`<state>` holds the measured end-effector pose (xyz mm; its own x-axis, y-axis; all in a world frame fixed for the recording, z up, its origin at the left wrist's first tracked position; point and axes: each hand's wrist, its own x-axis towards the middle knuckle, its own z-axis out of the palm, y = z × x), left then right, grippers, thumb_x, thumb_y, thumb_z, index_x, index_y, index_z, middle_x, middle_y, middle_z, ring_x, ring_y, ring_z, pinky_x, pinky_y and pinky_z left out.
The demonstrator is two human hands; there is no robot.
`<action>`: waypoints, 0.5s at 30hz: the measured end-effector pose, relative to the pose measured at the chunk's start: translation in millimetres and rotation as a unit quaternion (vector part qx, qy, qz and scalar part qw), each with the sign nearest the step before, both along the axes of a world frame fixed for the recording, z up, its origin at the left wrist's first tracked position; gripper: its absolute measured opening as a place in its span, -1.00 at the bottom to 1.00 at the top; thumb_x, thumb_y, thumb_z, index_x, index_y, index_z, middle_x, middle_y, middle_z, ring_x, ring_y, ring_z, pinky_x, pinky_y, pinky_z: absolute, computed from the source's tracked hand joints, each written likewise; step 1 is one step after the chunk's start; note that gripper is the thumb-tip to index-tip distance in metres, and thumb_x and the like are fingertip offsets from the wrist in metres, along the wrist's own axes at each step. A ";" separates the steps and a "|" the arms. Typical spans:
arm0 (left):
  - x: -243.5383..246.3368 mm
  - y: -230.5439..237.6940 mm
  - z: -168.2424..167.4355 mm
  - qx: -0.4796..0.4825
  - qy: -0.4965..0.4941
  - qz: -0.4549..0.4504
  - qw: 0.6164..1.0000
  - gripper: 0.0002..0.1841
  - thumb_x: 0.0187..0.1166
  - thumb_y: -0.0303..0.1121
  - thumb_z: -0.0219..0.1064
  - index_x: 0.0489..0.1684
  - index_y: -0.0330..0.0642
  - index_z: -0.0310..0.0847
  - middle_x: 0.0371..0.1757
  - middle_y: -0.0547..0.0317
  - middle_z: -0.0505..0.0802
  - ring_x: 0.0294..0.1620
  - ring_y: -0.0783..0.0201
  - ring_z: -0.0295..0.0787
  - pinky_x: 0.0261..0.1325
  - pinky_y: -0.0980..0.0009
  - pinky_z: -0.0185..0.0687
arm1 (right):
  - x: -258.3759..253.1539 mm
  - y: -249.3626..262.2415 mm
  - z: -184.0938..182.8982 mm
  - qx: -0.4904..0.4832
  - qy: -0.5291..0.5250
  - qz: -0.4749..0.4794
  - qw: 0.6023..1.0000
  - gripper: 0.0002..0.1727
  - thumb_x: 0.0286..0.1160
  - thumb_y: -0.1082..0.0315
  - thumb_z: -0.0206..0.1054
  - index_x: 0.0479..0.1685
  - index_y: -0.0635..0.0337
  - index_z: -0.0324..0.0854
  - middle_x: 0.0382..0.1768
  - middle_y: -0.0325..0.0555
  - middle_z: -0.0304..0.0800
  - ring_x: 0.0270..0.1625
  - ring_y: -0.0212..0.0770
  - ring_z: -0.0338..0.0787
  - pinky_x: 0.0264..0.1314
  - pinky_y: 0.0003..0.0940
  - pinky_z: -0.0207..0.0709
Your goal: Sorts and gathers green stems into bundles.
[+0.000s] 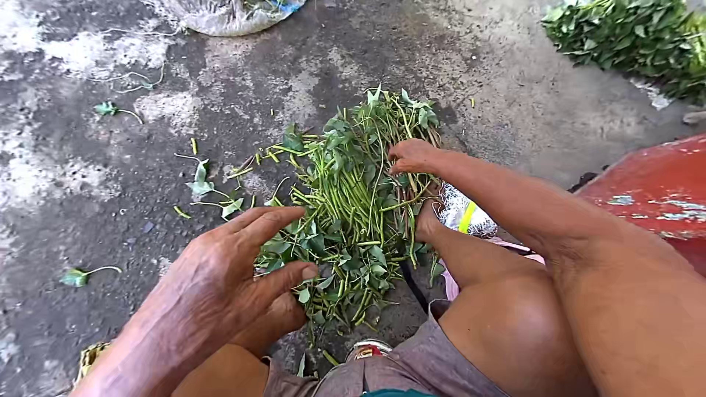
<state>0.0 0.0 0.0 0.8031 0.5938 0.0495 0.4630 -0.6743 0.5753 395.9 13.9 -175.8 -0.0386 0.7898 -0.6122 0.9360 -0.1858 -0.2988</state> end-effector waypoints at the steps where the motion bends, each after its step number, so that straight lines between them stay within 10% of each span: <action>1: 1.9 1.1 -0.6 -0.002 -0.005 0.025 1.000 -0.38 0.54 0.31 0.28 0.41 0.12 0.69 0.25 0.34 0.85 0.24 0.48 0.78 0.23 0.33 0.73 | -19.9 16.7 -11.0 -0.039 0.014 0.009 0.999 -0.52 0.54 0.05 0.47 0.16 0.32 0.77 0.13 0.30 0.80 0.29 0.31 0.74 0.37 0.41 0.48; 8: -24.9 11.6 -9.0 0.008 -0.017 0.086 0.996 -0.41 0.54 0.28 0.32 0.42 0.15 0.69 0.26 0.36 0.85 0.25 0.51 0.76 0.24 0.37 0.71 | -108.5 7.4 -134.8 -0.054 0.055 -0.305 0.949 -0.09 0.18 -0.11 0.68 0.40 0.45 0.55 0.41 0.46 0.60 0.51 0.42 0.56 0.49 0.45 0.40; 15: -26.7 13.3 -6.7 0.023 -0.002 0.081 0.996 -0.40 0.55 0.30 0.29 0.41 0.13 0.69 0.25 0.32 0.85 0.21 0.48 0.78 0.16 0.37 0.72 | -203.7 -8.5 -121.1 -0.001 0.051 -0.181 0.982 -0.30 0.49 0.24 0.44 0.63 0.30 0.41 0.50 0.31 0.58 0.56 0.33 0.53 0.58 0.42 0.22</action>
<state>-26.7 13.3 -6.7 0.6962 0.7131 0.0824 0.5666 -0.6164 0.5468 192.2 5.4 -296.9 0.1829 0.7615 -0.6218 0.7736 -0.5018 -0.3870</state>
